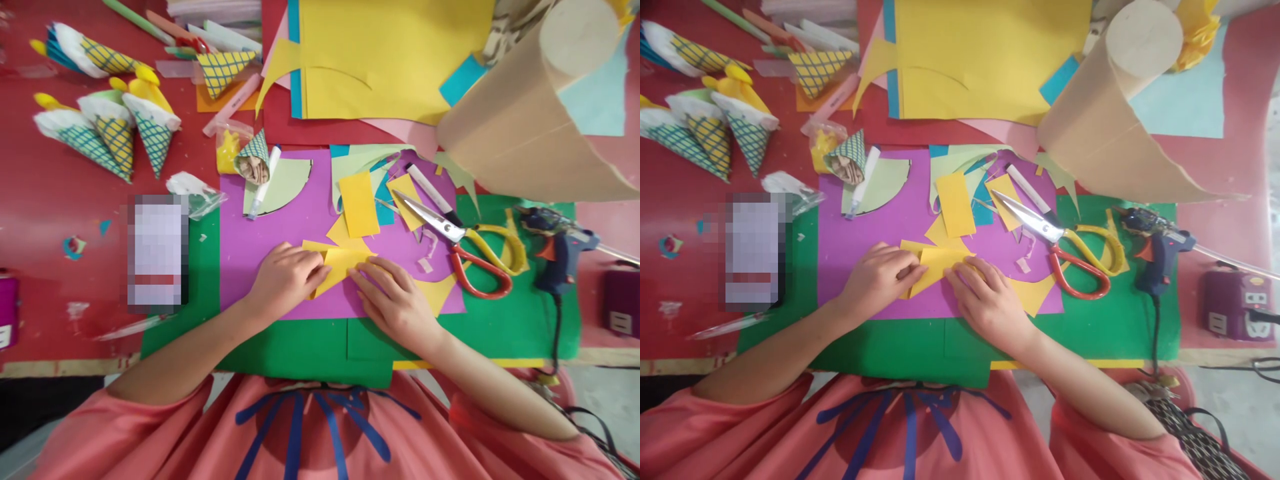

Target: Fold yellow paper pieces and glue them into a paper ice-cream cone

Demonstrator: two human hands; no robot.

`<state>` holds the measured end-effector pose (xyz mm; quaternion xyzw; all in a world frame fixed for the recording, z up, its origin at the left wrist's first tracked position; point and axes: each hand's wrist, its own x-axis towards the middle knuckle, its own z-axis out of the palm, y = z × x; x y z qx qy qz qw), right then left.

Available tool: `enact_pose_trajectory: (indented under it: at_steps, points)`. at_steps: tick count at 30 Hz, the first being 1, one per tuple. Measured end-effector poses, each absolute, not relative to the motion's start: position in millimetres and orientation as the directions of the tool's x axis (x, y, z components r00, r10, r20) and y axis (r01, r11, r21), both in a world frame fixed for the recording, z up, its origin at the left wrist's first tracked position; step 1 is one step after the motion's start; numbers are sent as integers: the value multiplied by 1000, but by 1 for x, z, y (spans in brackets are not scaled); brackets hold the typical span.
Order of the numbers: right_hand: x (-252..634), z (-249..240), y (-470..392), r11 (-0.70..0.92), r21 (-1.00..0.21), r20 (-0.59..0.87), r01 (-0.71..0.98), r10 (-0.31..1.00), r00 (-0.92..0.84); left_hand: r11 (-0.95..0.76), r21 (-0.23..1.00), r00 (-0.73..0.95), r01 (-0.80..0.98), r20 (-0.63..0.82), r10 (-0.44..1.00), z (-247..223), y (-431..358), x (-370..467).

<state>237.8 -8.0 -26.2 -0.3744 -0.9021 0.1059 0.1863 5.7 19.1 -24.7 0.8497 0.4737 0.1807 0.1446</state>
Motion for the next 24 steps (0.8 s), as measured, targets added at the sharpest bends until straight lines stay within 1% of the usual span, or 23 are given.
enact_pose_trajectory:
  at_steps: [3, 6, 12, 17, 24]
  points:
    - [237, -26, -10, 706, -283, 264, 649, 708, -655, -501, 403, 482, 766, 156, 862, -25, 19, 6]
    - [237, -26, -12, 698, -263, 241, 666, 716, -655, -495, 398, 478, 772, 150, 866, -24, 20, 7]
    - [237, -27, -15, 669, -288, 200, 685, 742, -640, -503, 378, 483, 777, 153, 862, -23, 20, 8]
    - [236, -27, -14, 663, -282, 199, 694, 748, -634, -512, 376, 483, 773, 174, 858, -23, 21, 8]
    - [234, -28, -14, 657, -293, 187, 694, 751, -633, -497, 409, 473, 766, 166, 865, -23, 21, 9]
